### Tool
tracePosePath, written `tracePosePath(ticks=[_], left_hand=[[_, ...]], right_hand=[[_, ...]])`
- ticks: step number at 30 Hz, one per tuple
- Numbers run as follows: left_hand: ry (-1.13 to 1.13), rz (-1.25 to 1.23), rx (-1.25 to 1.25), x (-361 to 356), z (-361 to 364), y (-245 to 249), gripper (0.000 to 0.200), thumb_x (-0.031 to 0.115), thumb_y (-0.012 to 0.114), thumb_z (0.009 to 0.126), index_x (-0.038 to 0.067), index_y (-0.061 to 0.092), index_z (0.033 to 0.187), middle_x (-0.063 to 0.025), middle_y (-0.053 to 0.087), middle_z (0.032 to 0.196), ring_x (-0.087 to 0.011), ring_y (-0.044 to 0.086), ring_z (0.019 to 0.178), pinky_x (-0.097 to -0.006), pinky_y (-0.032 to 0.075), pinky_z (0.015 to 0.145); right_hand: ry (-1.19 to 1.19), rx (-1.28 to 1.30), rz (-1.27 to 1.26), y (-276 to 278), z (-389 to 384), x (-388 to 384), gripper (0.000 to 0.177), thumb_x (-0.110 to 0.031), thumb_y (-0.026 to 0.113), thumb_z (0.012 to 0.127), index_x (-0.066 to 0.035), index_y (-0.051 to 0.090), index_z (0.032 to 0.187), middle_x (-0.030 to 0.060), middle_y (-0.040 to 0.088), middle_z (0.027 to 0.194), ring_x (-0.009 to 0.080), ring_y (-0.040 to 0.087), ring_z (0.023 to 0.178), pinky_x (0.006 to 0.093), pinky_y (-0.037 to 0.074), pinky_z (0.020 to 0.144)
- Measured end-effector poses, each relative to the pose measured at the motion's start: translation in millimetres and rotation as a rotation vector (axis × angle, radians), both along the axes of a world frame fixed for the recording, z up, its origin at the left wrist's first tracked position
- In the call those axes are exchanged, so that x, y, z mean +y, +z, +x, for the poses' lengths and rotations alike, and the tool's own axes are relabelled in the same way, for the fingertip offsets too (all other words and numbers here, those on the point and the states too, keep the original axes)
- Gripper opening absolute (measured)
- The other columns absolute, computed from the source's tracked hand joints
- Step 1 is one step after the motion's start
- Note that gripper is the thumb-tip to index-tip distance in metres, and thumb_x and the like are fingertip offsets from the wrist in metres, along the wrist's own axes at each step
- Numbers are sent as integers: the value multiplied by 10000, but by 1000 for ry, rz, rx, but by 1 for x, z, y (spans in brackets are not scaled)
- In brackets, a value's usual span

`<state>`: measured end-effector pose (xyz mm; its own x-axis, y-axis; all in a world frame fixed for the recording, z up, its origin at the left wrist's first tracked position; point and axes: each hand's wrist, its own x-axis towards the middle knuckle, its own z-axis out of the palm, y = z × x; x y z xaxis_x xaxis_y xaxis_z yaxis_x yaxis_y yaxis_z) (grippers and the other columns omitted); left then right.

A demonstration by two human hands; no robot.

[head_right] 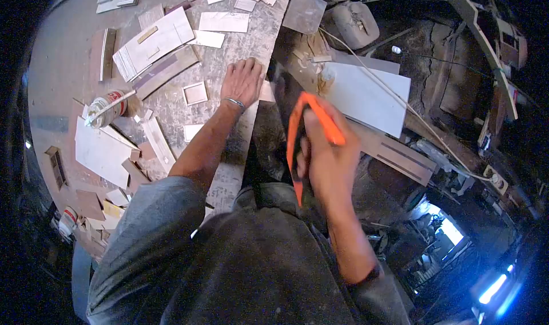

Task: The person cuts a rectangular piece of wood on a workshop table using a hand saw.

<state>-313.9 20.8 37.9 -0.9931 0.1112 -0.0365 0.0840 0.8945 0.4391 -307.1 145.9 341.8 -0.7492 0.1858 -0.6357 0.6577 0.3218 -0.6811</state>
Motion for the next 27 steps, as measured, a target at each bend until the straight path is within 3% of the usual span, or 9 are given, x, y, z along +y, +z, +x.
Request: tracePosePath(ticks=[5, 6, 9, 10, 14, 16, 23, 24, 27], left_hand=[[278, 118, 8, 12, -10, 2, 276, 325, 566, 1007, 104, 607, 1167, -106, 575, 1154, -279, 544, 1108, -449, 401, 935], [335, 103, -27, 18, -15, 2, 280, 330, 565, 1011, 105, 610, 1172, -107, 577, 1161, -280, 543, 1106, -448, 403, 930], [434, 21, -65, 31, -27, -3, 288, 342, 556, 1026, 114, 621, 1190, -117, 573, 1213, -290, 540, 1098, -461, 409, 918], [447, 2, -49, 33, -25, -5, 289, 341, 556, 1027, 116, 620, 1196, -119, 571, 1231, -292, 540, 1106, -464, 409, 921], [516, -69, 78, 36, -19, -12, 316, 357, 546, 1035, 130, 616, 1243, -114, 549, 1376, -300, 505, 1238, -467, 384, 995], [548, -26, 42, 36, -22, -7, 347, 333, 530, 1035, 151, 603, 1320, -105, 517, 1473, -308, 451, 1353, -482, 346, 1073], [603, -81, 12, 39, -23, -11, 386, 283, 534, 985, 179, 598, 1351, -84, 488, 1530, -298, 407, 1425, -518, 304, 1125], [606, -92, -8, 39, -24, -12, 402, 284, 544, 975, 182, 595, 1361, -83, 482, 1541, -298, 402, 1433, -519, 300, 1132], [592, -123, -73, 36, -27, -6, 434, 264, 556, 959, 190, 589, 1385, -80, 466, 1569, -298, 388, 1453, -521, 288, 1147]], right_hand=[[-11, 9, -71, -23, -1, -4, 488, -256, 674, 1035, 15, 564, 1426, 12, 491, 634, 111, 451, 439, 274, 363, 410], [39, -39, -87, -23, -1, 5, 556, -231, 646, 1046, 11, 479, 1518, 30, 556, 674, 118, 528, 467, 272, 438, 454], [-31, -17, -388, -26, 6, 20, 584, -196, 603, 1054, -3, 404, 1568, 53, 568, 738, 133, 573, 515, 269, 471, 499], [110, -5, -376, -26, 7, 26, 576, -235, 565, 1083, -3, 368, 1572, 71, 573, 786, 147, 609, 556, 270, 500, 536], [141, 59, -257, -22, 10, 17, 510, -343, 544, 1108, -12, 443, 1483, 49, 562, 772, 137, 608, 550, 282, 509, 512], [123, 72, -235, -24, -3, 14, 461, -339, 513, 1122, -3, 461, 1433, 62, 563, 787, 148, 597, 521, 281, 492, 485], [26, 38, -35, 40, -21, 13, 361, -334, 449, 1142, -32, 526, 1325, 54, 555, 749, 136, 525, 451, 267, 436, 430], [-74, 67, -35, 32, -28, 9, 330, -321, 439, 1142, -45, 538, 1294, 51, 549, 721, 131, 500, 432, 266, 420, 414], [86, 120, 142, -27, -44, 19, 317, -328, 525, 1115, -77, 562, 1305, 30, 567, 722, 107, 496, 439, 253, 411, 409]])
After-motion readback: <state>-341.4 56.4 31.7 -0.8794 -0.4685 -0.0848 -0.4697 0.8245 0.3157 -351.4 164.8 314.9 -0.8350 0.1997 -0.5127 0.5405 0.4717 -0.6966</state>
